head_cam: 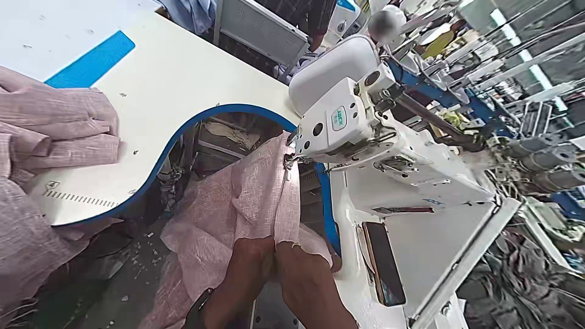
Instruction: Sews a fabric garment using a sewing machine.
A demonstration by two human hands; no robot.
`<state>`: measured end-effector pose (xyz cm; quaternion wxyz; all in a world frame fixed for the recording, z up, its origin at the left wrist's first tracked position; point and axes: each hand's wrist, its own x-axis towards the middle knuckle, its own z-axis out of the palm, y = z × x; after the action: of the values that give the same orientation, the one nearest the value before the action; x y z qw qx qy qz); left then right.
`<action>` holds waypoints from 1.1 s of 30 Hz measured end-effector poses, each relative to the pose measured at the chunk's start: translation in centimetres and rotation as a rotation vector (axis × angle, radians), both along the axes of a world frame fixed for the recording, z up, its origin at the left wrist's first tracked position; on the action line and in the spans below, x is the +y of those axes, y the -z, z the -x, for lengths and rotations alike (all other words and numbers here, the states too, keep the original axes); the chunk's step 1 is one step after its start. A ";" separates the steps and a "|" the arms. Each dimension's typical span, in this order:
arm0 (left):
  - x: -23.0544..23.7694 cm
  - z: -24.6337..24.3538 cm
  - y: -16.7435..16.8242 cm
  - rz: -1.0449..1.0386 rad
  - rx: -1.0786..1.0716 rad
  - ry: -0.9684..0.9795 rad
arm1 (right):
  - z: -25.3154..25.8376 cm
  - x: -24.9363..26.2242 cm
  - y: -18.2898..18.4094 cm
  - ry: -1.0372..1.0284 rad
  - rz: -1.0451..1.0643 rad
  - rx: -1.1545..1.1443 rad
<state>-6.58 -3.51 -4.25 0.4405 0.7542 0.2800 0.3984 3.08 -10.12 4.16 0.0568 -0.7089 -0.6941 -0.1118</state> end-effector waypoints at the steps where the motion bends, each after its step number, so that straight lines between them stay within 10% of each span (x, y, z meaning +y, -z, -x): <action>1: 0.6 -0.3 0.3 0.033 -0.028 0.011 | -0.1 0.6 0.0 0.011 0.012 -0.023; 9: 5.6 -2.1 -0.7 0.126 0.053 0.101 | -0.2 5.4 -2.5 0.290 0.399 0.118; 12: 5.2 0.6 -1.4 -0.023 0.093 0.034 | -0.6 2.1 -0.8 0.263 0.133 0.190; 15: 3.2 5.9 0.1 0.015 0.254 -0.019 | -4.0 -2.7 -0.6 0.365 0.424 0.257; 17: 4.3 7.9 0.4 0.202 0.291 0.030 | -8.7 -2.2 1.4 0.370 0.817 0.470; 20: 3.4 6.2 -1.4 0.129 0.062 0.042 | -15.0 -1.8 3.6 -0.029 0.767 1.030; 26: -2.8 3.2 -0.7 0.036 -0.061 0.148 | -1.3 -3.6 -6.3 -0.261 0.344 0.148; 33: 0.1 0.6 1.3 0.013 -0.181 0.095 | 1.2 -1.7 -2.7 0.085 0.192 0.231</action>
<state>-7.14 -3.45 -5.50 0.4873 0.7245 0.2056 0.4420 1.86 -11.84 6.81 0.0635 -0.7481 -0.6597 0.0349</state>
